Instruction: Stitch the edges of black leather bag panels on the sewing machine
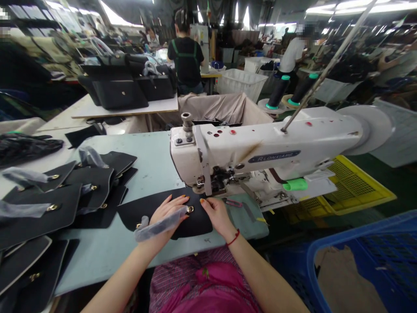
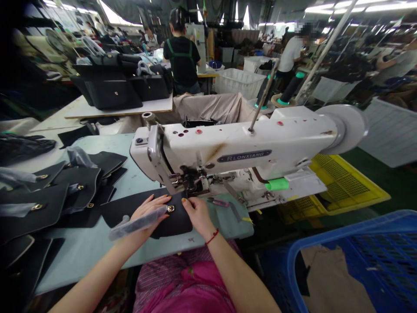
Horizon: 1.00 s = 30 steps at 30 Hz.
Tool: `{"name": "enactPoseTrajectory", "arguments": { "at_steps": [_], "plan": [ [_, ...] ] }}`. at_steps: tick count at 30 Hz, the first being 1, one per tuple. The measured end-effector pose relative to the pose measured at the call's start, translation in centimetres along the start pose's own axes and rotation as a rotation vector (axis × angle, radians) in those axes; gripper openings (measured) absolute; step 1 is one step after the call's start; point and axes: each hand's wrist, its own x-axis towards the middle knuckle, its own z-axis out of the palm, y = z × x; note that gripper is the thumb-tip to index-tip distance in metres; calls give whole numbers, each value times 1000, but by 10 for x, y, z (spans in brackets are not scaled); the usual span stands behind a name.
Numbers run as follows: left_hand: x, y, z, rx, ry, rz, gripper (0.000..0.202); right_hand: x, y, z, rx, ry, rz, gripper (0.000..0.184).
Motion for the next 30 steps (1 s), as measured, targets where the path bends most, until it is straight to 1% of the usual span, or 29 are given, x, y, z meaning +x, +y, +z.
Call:
{"name": "enactPoseTrajectory", "arguments": {
  "at_steps": [3,8,11,14,16,18,20,22,25,30],
  "plan": [
    [7,-2,-2,-30,10,-12,22,5,-2,1,1,5,17,47],
    [16,-9,-4,-67,-37,-74,26,8,-10,0,-38,10,20,47],
    [17,-13,-3,-83,-58,-89,28,4,-12,-2,-51,-3,-2,47],
    [16,-16,-2,-104,-65,-82,26,-6,-11,-4,-51,-12,-13,47],
    [14,-16,-2,-127,-62,-72,24,-15,-10,-5,-1,-37,21,47],
    [14,-16,-2,-166,-70,-84,24,-25,-10,-6,87,-85,91,47],
    [14,-15,-4,-213,-93,-134,25,-33,-10,-7,152,-122,147,47],
    [15,-14,-5,-261,-119,-197,27,-38,-12,-8,177,-134,161,47],
    [18,-14,-7,-300,-140,-247,32,-40,-15,-10,221,-156,180,47],
    [22,-16,-10,-306,-139,-268,32,-38,-19,-13,265,-195,205,47]
  ]
}}
